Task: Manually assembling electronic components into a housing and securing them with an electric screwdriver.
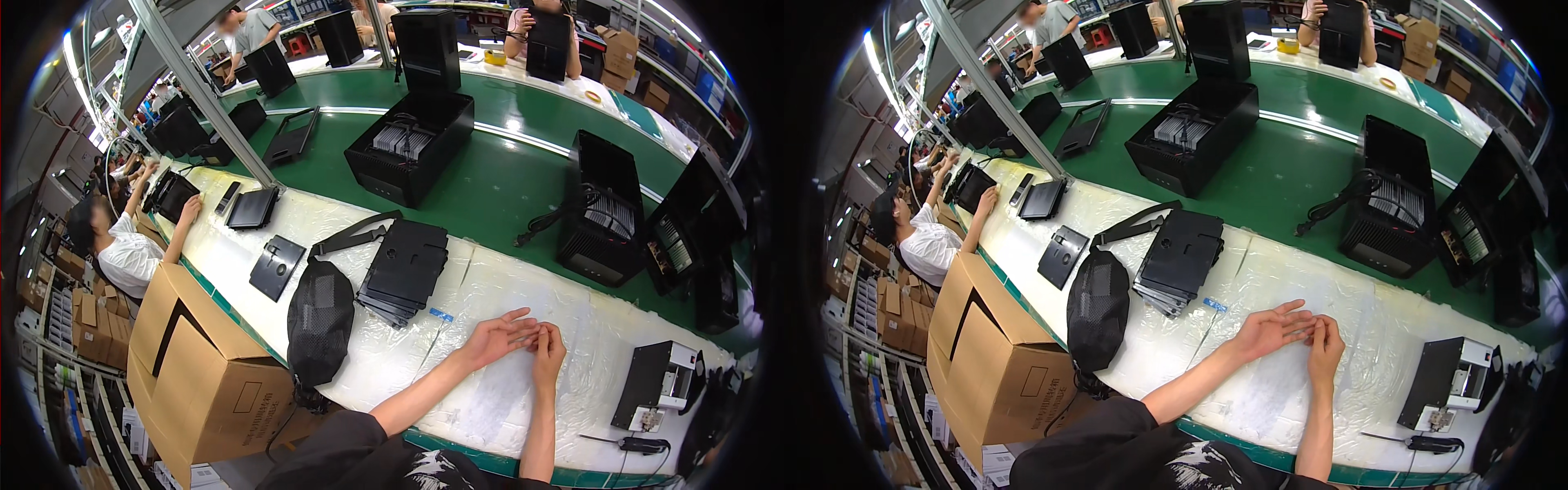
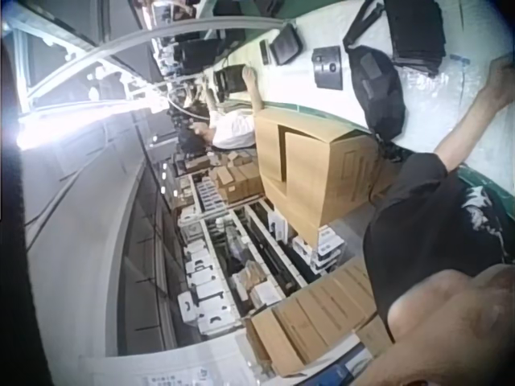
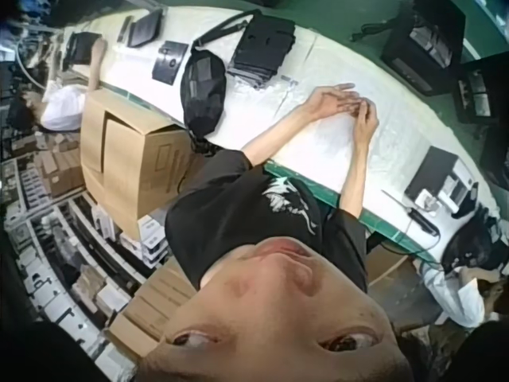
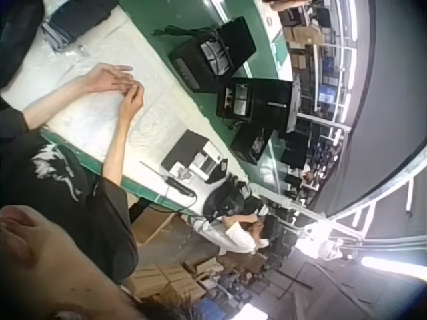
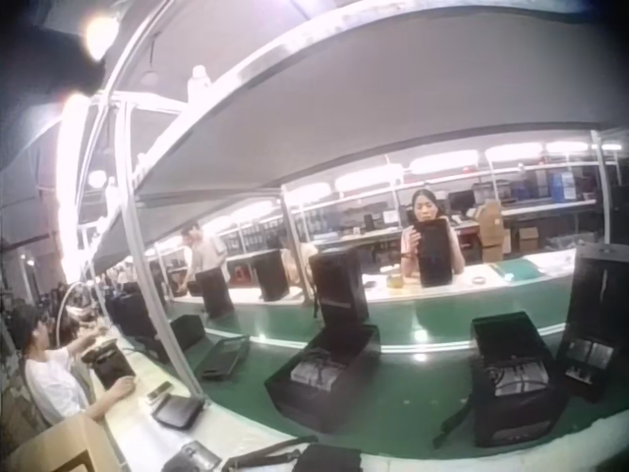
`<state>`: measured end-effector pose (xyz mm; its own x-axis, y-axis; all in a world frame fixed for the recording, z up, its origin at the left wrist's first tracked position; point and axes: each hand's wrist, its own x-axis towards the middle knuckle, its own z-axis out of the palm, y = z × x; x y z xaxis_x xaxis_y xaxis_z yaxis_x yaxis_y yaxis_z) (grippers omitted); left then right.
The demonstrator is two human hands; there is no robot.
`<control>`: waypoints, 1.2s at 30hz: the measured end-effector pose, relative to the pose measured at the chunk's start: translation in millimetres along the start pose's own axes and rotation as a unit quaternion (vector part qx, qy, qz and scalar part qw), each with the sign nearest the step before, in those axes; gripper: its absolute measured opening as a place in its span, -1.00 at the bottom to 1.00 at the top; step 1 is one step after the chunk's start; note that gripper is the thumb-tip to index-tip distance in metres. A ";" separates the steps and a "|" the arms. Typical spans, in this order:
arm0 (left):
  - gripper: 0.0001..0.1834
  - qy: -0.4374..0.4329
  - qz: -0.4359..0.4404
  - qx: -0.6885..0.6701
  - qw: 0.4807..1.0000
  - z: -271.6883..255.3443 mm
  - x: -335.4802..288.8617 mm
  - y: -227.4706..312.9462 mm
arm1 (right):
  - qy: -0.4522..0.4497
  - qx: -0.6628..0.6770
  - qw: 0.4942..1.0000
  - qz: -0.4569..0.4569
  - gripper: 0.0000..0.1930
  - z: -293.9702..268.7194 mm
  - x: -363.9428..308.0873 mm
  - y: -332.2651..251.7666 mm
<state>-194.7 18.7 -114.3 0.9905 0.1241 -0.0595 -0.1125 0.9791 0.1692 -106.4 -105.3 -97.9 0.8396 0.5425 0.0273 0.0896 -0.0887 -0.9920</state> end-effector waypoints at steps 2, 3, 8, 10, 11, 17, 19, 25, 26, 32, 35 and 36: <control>-0.47 0.010 -0.002 0.002 1.000 -0.4 -0.9 2.0 | -0.010 0.038 0.999 0.000 -0.81 0.6 1.1 5.0; -0.47 0.011 -0.002 0.002 1.000 -0.3 -1.3 2.6 | -0.010 0.039 0.999 0.001 -0.81 0.9 1.1 5.3; -0.45 0.012 -0.002 -0.002 1.000 2.0 -3.0 4.0 | -0.014 0.044 0.999 0.004 -0.83 1.3 0.7 4.4; -0.45 0.012 -0.002 -0.002 1.000 0.4 -3.0 4.3 | -0.012 0.045 0.999 0.002 -0.84 2.9 -0.5 1.3; -0.45 0.011 -0.001 -0.002 1.000 -0.1 -3.0 4.5 | -0.010 0.045 0.999 -0.001 -0.85 3.8 -0.7 -0.1; -0.45 0.001 0.002 0.020 1.000 0.5 -3.8 5.2 | -0.019 0.023 0.999 -0.033 -0.89 3.7 -1.8 -0.4; -0.44 0.001 0.004 0.024 1.000 0.8 -4.2 5.7 | -0.012 0.027 0.999 -0.037 -0.90 5.2 -1.9 -3.3; -0.42 -0.015 0.014 0.045 0.999 0.2 -2.6 7.3 | -0.029 0.054 0.997 -0.042 -0.91 1.6 0.9 1.6; -0.42 -0.020 0.015 0.055 0.998 -0.2 -2.0 7.3 | -0.052 0.053 0.996 -0.051 -0.91 1.3 1.5 1.9; -0.41 -0.039 0.011 0.058 0.997 -3.8 -0.9 10.3 | -0.042 0.026 0.999 -0.023 -0.96 9.4 3.0 -8.1; -0.40 -0.036 0.008 0.055 0.998 -2.0 -1.2 10.8 | -0.036 0.050 0.998 -0.019 -0.94 9.1 4.6 -2.8; -0.40 -0.037 0.008 0.055 0.998 -1.2 -1.9 9.9 | -0.036 0.050 0.998 -0.020 -0.94 8.4 4.4 -1.1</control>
<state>-197.8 28.4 -113.7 0.9921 0.1239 0.0168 -0.1237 0.9527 0.2777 -107.2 -95.8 -97.7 0.7958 0.6024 0.0615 0.0649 0.0161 -0.9978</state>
